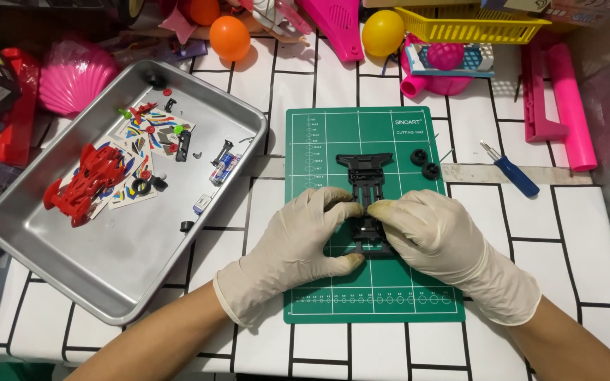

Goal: Installing gears and a motor into a toy car chassis on a cutting mat.

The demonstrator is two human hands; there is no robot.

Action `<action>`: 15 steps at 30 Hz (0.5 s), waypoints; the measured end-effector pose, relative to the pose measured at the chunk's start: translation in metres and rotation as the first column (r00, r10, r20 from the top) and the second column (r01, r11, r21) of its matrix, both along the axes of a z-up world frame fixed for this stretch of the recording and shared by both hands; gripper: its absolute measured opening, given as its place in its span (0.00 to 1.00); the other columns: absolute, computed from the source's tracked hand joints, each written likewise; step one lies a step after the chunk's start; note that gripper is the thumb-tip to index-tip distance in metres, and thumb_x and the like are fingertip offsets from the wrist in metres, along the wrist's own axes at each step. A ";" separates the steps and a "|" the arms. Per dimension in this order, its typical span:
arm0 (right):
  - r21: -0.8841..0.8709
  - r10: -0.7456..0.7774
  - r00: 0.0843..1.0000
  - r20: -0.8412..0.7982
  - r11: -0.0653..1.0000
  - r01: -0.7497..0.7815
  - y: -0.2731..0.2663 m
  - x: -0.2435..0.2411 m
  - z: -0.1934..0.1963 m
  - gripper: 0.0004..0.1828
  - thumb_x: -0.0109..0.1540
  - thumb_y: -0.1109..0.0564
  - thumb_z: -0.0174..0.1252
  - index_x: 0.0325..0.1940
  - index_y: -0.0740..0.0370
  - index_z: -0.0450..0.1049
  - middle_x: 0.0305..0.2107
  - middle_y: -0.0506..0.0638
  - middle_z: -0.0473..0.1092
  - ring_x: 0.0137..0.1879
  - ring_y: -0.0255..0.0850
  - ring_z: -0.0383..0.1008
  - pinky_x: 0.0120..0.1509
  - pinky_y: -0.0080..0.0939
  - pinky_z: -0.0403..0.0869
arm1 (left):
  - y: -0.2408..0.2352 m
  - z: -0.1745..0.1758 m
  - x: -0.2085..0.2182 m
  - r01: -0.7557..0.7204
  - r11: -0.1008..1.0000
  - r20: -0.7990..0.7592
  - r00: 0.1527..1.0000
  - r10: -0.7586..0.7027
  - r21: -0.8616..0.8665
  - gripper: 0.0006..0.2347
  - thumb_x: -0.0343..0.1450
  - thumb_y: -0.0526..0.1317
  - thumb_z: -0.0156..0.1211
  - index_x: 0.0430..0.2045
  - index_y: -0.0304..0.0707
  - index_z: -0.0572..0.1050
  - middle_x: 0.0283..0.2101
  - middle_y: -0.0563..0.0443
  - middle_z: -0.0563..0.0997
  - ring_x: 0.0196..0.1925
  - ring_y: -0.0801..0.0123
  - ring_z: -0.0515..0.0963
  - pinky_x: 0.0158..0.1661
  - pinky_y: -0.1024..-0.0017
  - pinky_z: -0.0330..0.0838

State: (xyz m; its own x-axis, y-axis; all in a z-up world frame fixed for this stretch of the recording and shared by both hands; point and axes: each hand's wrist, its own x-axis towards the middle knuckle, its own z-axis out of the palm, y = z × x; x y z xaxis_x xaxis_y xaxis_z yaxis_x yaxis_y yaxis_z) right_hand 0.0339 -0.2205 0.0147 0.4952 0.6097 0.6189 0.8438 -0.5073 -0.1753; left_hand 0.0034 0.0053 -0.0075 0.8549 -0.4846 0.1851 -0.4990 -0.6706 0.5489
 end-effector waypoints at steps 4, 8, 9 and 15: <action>-0.011 -0.012 1.000 -0.005 1.000 0.012 0.000 0.001 0.000 0.07 0.63 0.67 0.57 0.36 0.60 0.80 0.24 0.46 0.73 0.30 0.43 0.74 0.35 0.36 0.75 | 0.000 0.000 0.001 0.001 1.000 -0.006 1.000 -0.001 -0.002 0.27 0.63 0.57 0.67 0.55 0.49 0.72 0.53 0.42 0.74 0.56 0.49 0.77 0.55 0.58 0.72; -0.067 -0.022 0.999 0.027 0.997 0.023 -0.002 0.000 -0.001 0.06 0.62 0.65 0.59 0.37 0.59 0.80 0.26 0.45 0.75 0.32 0.40 0.76 0.37 0.36 0.75 | -0.002 -0.002 0.001 -0.010 1.000 -0.006 1.000 0.010 0.000 0.28 0.63 0.57 0.67 0.55 0.48 0.73 0.53 0.42 0.74 0.56 0.50 0.77 0.55 0.58 0.72; -0.078 -0.024 0.999 0.039 0.997 0.027 -0.001 0.000 0.000 0.05 0.62 0.65 0.59 0.37 0.59 0.80 0.26 0.45 0.75 0.32 0.40 0.76 0.38 0.36 0.76 | -0.002 -0.002 0.001 -0.014 1.000 -0.005 1.000 0.014 0.002 0.28 0.63 0.58 0.67 0.55 0.49 0.73 0.53 0.43 0.74 0.56 0.50 0.77 0.55 0.58 0.72; -0.059 -0.016 1.000 0.019 0.998 0.017 -0.001 0.003 -0.004 0.05 0.60 0.65 0.61 0.37 0.58 0.80 0.26 0.45 0.75 0.32 0.41 0.77 0.38 0.38 0.77 | -0.003 0.003 0.002 -0.018 1.000 -0.018 1.000 0.018 -0.015 0.28 0.63 0.57 0.67 0.55 0.46 0.72 0.53 0.39 0.75 0.54 0.46 0.78 0.55 0.56 0.72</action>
